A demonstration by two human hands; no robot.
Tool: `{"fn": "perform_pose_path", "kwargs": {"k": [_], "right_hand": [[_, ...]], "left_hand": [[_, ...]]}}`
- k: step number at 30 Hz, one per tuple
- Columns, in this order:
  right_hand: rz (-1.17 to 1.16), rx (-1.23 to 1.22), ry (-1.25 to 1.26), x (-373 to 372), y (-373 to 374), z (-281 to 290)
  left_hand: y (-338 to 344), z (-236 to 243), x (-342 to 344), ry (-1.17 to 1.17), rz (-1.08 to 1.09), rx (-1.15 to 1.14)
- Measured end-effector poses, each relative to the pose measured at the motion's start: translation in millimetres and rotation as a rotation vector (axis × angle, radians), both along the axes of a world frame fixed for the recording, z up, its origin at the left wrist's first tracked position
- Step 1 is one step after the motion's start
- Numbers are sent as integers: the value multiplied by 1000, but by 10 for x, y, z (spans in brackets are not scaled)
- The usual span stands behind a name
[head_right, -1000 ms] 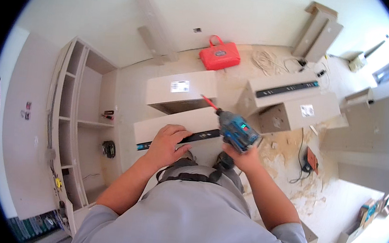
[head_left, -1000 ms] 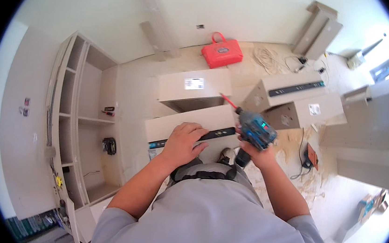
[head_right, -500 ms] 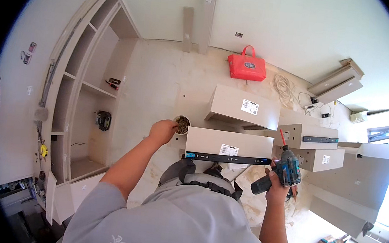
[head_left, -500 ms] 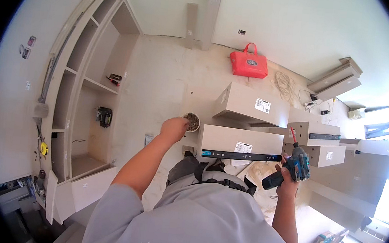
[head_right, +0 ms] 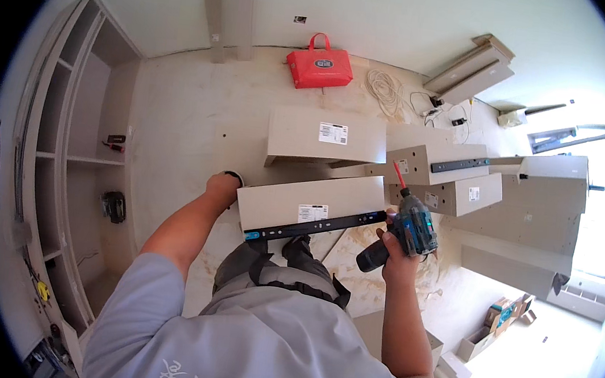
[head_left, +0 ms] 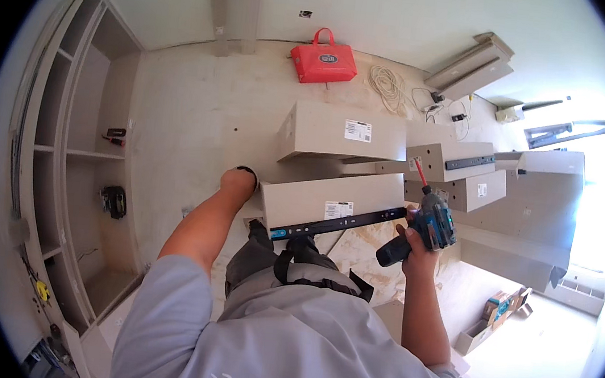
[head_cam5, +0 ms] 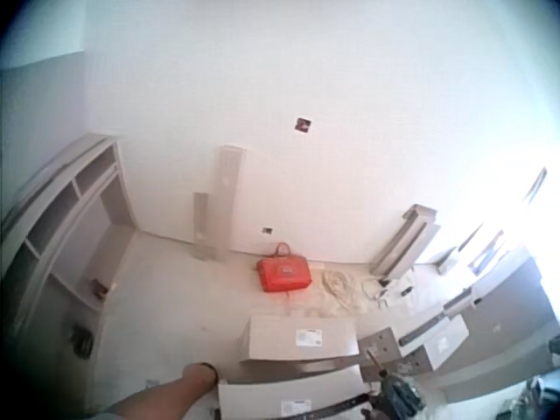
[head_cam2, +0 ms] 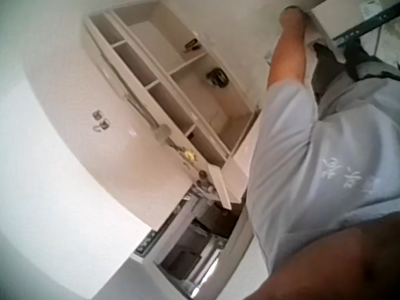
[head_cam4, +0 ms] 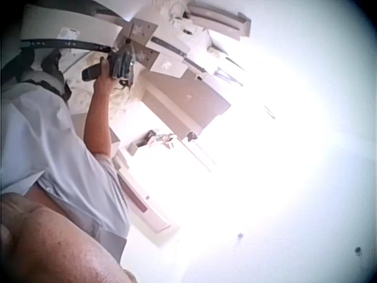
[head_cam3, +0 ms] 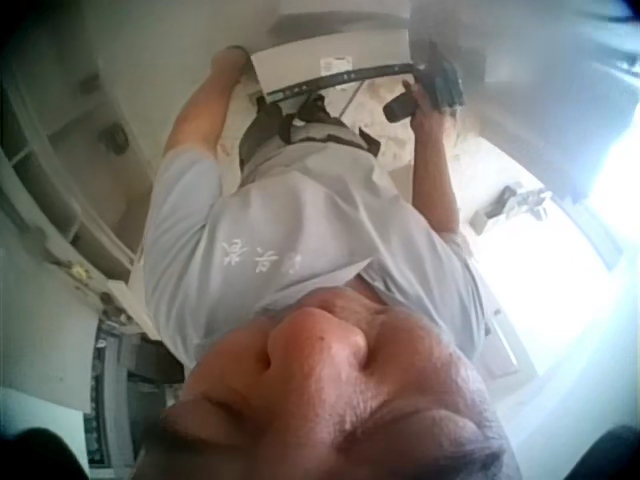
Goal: The person attaches metal drawer slides to wooden drawer boxes using a power drill and screws.
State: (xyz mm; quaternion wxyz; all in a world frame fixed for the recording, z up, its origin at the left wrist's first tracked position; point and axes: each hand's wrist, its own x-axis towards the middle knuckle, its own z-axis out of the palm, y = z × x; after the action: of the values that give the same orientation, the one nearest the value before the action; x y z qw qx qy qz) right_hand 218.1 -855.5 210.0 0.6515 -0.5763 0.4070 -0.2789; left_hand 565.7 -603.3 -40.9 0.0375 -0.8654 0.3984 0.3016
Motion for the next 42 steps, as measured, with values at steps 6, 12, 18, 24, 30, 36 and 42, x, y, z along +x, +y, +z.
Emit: {"fn": "perform_pose_path", "kwargs": {"k": [6, 12, 18, 24, 30, 36, 42], "right_hand": [[54, 56, -43, -27, -94, 22], [158, 88, -65, -186, -348, -50], [277, 83, -55, -385, -648, -32], [582, 16, -97, -830, -1190, 155], [904, -123, 124, -1341, -1501, 230], [1174, -350, -210, -993, -1427, 593], [1229, -530, -203, -760, -1240, 763]], "left_hand": [[-5, -216, -1, -21, 80, 38], [-33, -11, -95, -32, 141, 60], [51, 179, -169, -44, 165, -22], [633, 1006, -481, 257, 989, -586], [657, 2533, -1718, 307, 1462, -1445], [-526, 3191, -2721, 1076, 1114, -1488], [-700, 3234, -2937, 1329, 1243, -1449]]}}
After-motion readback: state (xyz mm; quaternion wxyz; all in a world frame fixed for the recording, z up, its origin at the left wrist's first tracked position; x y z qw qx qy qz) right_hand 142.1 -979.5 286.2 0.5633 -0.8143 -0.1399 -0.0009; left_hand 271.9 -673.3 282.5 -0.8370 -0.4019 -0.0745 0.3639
